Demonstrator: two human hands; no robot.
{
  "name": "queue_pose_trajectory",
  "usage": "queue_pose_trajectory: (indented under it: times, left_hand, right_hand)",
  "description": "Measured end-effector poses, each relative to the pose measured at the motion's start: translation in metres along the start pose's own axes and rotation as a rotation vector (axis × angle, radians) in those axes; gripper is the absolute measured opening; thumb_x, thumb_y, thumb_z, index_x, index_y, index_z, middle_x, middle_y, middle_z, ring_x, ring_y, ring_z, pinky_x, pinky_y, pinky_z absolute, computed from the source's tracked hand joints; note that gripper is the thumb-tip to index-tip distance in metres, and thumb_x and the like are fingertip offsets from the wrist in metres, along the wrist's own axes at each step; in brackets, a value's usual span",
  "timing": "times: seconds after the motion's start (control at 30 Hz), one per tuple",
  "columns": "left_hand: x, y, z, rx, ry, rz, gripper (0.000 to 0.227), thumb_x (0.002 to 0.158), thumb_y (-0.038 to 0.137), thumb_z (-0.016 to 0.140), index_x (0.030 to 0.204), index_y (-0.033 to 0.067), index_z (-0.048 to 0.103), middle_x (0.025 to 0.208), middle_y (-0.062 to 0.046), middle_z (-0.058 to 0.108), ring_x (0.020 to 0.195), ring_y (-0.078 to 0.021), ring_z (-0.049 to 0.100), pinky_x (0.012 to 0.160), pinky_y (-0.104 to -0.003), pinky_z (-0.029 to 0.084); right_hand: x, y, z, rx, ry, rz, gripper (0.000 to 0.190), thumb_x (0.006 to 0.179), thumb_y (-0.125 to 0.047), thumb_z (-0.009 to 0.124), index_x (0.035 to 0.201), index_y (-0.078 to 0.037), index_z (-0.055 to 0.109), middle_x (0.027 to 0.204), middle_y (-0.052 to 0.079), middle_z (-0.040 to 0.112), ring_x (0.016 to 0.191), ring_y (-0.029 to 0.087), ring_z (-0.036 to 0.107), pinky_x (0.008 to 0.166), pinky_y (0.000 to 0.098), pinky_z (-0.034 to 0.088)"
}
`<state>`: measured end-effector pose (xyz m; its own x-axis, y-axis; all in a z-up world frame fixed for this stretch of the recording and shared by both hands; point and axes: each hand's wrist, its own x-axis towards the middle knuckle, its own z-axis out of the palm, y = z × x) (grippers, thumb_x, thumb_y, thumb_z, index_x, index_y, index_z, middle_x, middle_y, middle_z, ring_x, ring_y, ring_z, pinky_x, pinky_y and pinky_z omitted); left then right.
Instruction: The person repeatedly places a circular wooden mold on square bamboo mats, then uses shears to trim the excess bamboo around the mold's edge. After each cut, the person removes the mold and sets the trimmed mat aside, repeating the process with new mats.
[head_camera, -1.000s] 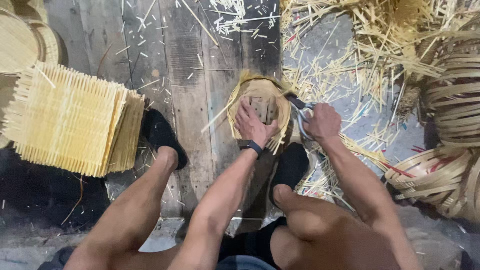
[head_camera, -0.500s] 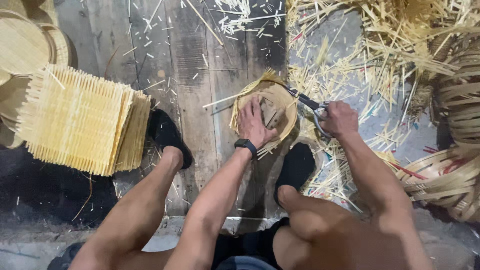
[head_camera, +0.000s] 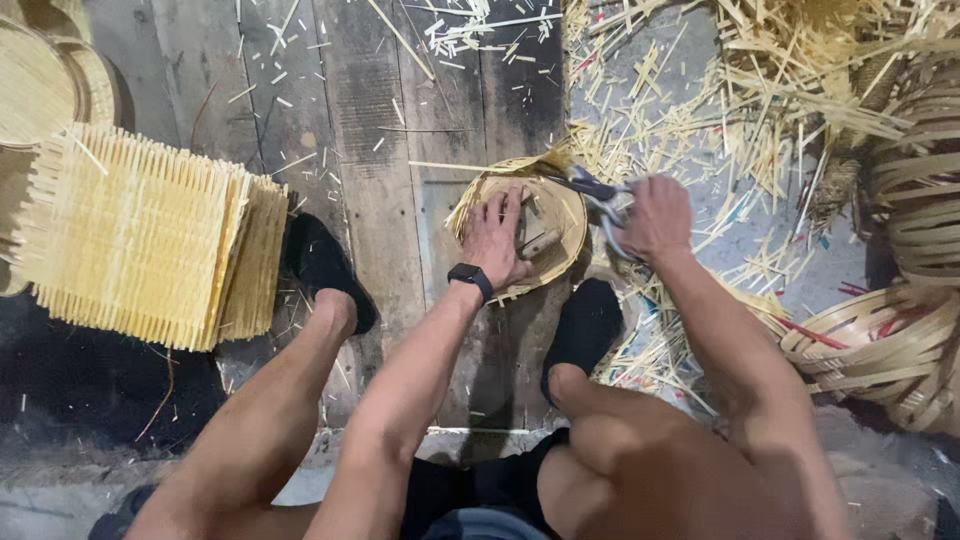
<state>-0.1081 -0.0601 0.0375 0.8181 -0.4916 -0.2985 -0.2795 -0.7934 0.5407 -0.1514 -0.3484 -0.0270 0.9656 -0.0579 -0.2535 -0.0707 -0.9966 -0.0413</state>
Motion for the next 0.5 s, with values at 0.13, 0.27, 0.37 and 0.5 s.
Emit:
queue_pose_trajectory:
  times: [0.13, 0.27, 0.37, 0.5]
  left_hand:
    - [0.001, -0.009, -0.006, -0.006, 0.004, 0.054, 0.13, 0.048, 0.019, 0.095, 0.157, 0.0136, 0.023, 0.146, -0.021, 0.041, 0.131, -0.049, 0.04, 0.111, -0.058, 0.035]
    - [0.002, -0.016, -0.01, 0.017, -0.069, 0.103, 0.13, 0.044, 0.013, 0.094, 0.156, 0.0217, 0.027, 0.147, -0.016, 0.043, 0.135, -0.0478, 0.039, 0.111, -0.055, 0.04]
    - [0.004, -0.015, -0.01, 0.03, -0.071, 0.139, 0.129, 0.046, 0.012, 0.093, 0.156, 0.0206, 0.027, 0.147, -0.016, 0.042, 0.135, -0.0472, 0.04, 0.11, -0.054, 0.042]
    - [0.005, -0.019, -0.014, 0.033, -0.137, 0.128, 0.131, 0.047, 0.015, 0.092, 0.158, 0.0199, 0.024, 0.152, -0.017, 0.038, 0.137, -0.0487, 0.037, 0.113, -0.054, 0.04]
  right_hand:
    - [0.007, -0.013, 0.003, 0.002, 0.1, -0.011, 0.05, 0.089, -0.051, 0.066, 0.104, -0.003, 0.065, 0.097, 0.015, 0.063, 0.089, 0.029, 0.063, 0.078, 0.0443, 0.056]
    - [-0.002, 0.019, -0.002, 0.002, -0.199, 0.011, 0.05, 0.097, -0.052, 0.062, 0.11, -0.003, 0.065, 0.103, 0.016, 0.063, 0.094, 0.029, 0.061, 0.081, 0.0466, 0.053]
    - [0.001, 0.01, -0.011, -0.042, 0.124, -0.123, 0.053, 0.084, -0.051, 0.068, 0.104, -0.002, 0.068, 0.093, 0.019, 0.063, 0.083, 0.03, 0.061, 0.072, 0.0453, 0.052]
    - [0.019, -0.025, -0.014, -0.081, 0.174, -0.122, 0.055, 0.084, -0.054, 0.069, 0.097, 0.0, 0.068, 0.088, 0.017, 0.063, 0.085, 0.031, 0.063, 0.077, 0.0457, 0.054]
